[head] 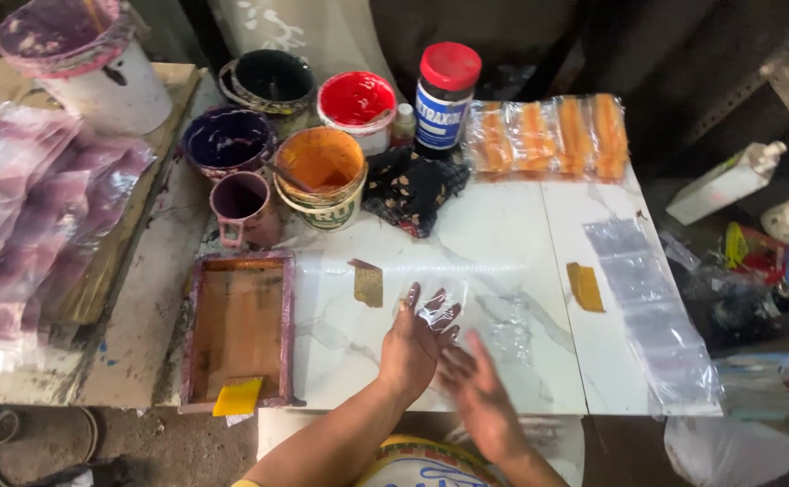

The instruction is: The person uses a yellow sponge to spread a brown adhesive onto a rectangular wooden frame. They then wipe the work surface with a dark cloth and handle a clear plastic sheet.

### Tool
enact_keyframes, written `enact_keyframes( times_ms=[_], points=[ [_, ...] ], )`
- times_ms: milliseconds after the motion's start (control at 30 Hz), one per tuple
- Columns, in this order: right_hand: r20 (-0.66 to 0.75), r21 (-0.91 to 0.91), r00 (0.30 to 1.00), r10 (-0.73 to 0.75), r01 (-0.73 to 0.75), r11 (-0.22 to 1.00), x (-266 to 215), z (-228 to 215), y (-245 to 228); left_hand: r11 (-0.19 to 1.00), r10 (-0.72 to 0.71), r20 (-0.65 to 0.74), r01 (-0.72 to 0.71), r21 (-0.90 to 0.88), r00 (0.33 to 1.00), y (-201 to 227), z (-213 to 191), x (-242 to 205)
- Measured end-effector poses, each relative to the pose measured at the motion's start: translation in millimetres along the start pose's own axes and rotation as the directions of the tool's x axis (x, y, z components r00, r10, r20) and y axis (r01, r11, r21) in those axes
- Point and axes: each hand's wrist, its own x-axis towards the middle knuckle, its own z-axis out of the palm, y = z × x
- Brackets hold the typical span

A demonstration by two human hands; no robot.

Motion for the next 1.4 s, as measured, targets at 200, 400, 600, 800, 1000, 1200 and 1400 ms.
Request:
enact_keyframes(
  times_ms=[200, 400, 600, 800, 1000, 1200, 1400],
  points=[
    [0.109, -0.221, 0.993, -0.034, 0.058, 0.973, 11, 28, 8, 0.913, -0.066, -0.32, 0.187, 0.363, 0.945, 7, 0, -18],
    [-0.047, -0.239, 0.99, -0.133, 0.118, 0.964, 23, -1, 14, 0.998, 0.053, 0.119, -0.048, -0.047, 0.991, -3, -21, -16],
    [-0.193, -0.18, 0.964, -0.184, 0.15, 0.972, 21, -19, -10, 0.999, 0.013, -0.051, -0.015, -0.038, 0.999, 13, -41, -7],
    [-0.263, -0.315, 0.945, -0.195, 0.107, 0.943, 19, -27, -25, 0.999, 0.031, -0.167, -0.036, -0.023, 0.985, 42, -27, -20],
    [-0.282, -0.358, 0.932, -0.226, 0.116, 0.926, 17, -35, -30, 0.999, 0.039, -0.166, -0.04, -0.005, 0.985, 42, -32, -18],
    [-0.284, -0.438, 0.904, -0.319, 0.173, 0.882, 18, -32, -47, 0.991, 0.064, -0.26, -0.093, -0.098, 0.963, 59, -27, -11],
    [-0.352, -0.411, 0.874, -0.336, 0.178, 0.894, 14, -53, -54, 0.972, 0.117, -0.251, -0.163, -0.169, 0.961, 60, -54, 8]
  ],
)
